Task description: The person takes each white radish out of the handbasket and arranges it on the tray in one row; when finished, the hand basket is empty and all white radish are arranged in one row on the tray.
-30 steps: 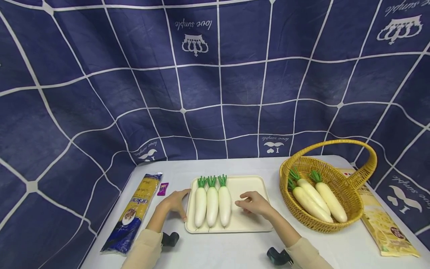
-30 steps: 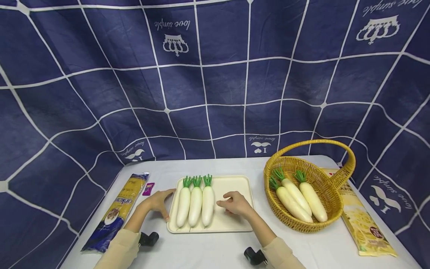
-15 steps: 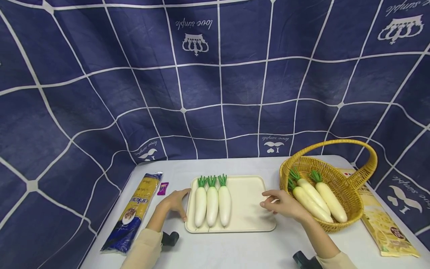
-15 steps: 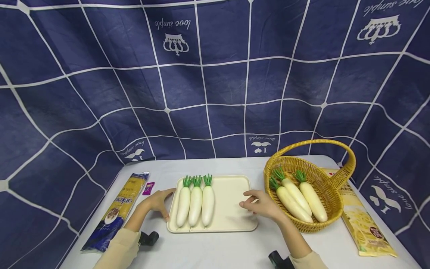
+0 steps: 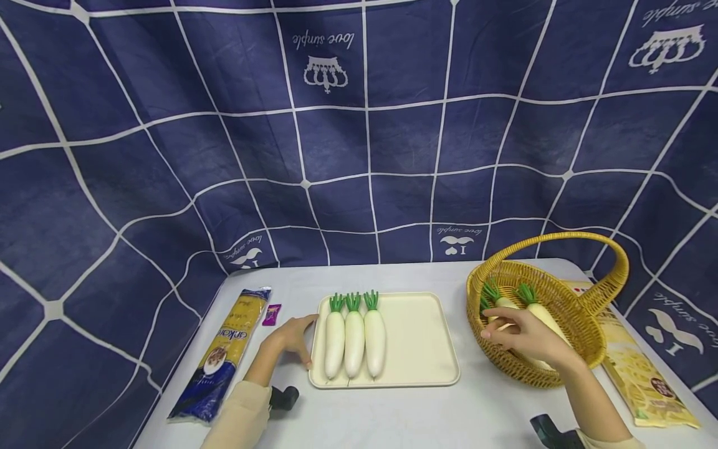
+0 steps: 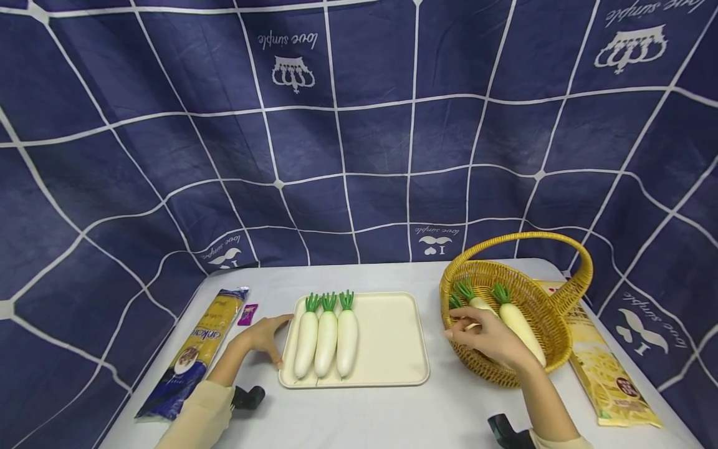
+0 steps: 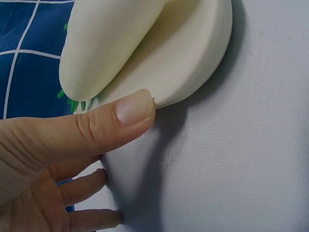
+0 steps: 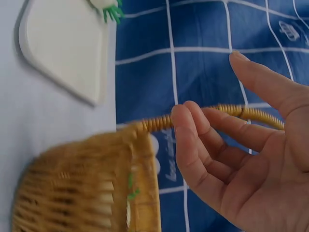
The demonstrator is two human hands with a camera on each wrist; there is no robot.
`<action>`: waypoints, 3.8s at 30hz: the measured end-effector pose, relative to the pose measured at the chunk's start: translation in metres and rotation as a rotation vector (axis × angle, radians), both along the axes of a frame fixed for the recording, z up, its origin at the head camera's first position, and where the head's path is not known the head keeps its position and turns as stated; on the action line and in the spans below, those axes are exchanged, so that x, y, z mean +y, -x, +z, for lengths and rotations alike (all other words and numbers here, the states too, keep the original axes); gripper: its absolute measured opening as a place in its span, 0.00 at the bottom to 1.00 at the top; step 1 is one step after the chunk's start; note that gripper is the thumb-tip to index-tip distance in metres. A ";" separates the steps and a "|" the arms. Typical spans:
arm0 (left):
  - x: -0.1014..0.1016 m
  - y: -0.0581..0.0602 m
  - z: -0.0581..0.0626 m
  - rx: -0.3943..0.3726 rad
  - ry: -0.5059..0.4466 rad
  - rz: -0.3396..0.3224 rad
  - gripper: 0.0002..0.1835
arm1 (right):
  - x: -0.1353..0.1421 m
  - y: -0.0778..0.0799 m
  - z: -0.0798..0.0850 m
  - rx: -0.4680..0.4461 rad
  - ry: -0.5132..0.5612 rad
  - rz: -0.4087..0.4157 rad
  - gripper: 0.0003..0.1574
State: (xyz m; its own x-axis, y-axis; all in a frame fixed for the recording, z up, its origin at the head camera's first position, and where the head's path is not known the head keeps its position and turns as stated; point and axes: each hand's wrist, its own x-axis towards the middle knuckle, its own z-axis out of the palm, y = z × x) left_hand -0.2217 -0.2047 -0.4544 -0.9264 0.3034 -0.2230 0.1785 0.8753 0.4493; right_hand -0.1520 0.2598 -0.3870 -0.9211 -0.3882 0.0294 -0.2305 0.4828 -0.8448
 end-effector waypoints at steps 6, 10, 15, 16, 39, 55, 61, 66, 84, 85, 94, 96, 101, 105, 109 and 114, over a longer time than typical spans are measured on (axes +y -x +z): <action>0.000 0.000 -0.001 -0.007 0.007 0.005 0.59 | 0.022 0.001 0.003 0.046 0.000 -0.002 0.33; 0.000 0.000 -0.001 -0.007 0.005 0.002 0.59 | 0.033 0.002 0.002 0.070 -0.019 -0.022 0.32; 0.000 0.000 -0.001 -0.006 0.004 0.003 0.59 | 0.042 0.005 -0.001 0.052 -0.083 -0.105 0.34; 0.000 0.000 -0.001 -0.005 0.005 0.003 0.59 | 0.043 0.006 -0.001 0.042 -0.097 -0.123 0.35; 0.000 0.001 -0.003 -0.009 0.010 0.011 0.60 | 0.063 0.020 -0.027 0.036 -0.365 -0.195 0.42; 0.000 0.001 -0.003 -0.013 -0.002 0.021 0.60 | 0.059 0.029 -0.020 -0.004 -0.471 -0.161 0.41; 0.000 0.001 -0.002 -0.010 -0.002 0.019 0.60 | 0.062 0.035 -0.021 0.005 -0.495 -0.153 0.42; 0.000 0.000 -0.002 -0.008 0.007 0.012 0.60 | 0.066 0.041 -0.021 -0.032 -0.512 -0.122 0.43; 0.000 0.000 -0.001 -0.007 0.006 0.006 0.59 | 0.042 0.049 -0.014 -0.093 -0.516 -0.060 0.38; 0.000 0.000 -0.001 -0.009 0.006 0.007 0.59 | 0.042 0.050 -0.014 -0.087 -0.532 -0.054 0.38; -0.001 0.002 -0.002 -0.020 0.008 0.016 0.60 | 0.038 0.051 -0.017 -0.114 -0.528 -0.052 0.38; -0.001 0.002 -0.002 -0.020 0.012 0.013 0.60 | 0.036 0.049 -0.017 -0.129 -0.517 -0.076 0.38; -0.002 0.002 -0.002 -0.019 0.015 0.006 0.60 | 0.033 0.048 -0.015 -0.124 -0.552 -0.092 0.39; -0.001 0.001 -0.002 -0.018 0.012 0.006 0.59 | 0.032 0.048 -0.013 -0.114 -0.575 -0.092 0.40; -0.001 0.001 -0.002 -0.018 0.015 0.006 0.59 | 0.031 0.047 -0.013 -0.132 -0.561 -0.089 0.40; -0.001 0.001 -0.003 -0.027 0.026 0.009 0.60 | 0.032 0.048 -0.016 -0.110 -0.582 -0.079 0.38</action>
State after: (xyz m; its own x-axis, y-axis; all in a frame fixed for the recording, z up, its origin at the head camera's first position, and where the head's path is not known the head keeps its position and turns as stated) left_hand -0.2225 -0.2059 -0.4569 -0.9228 0.2885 -0.2554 0.1585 0.8884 0.4308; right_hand -0.1995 0.2923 -0.4032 -0.9333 -0.2422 -0.2651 -0.1009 0.8855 -0.4536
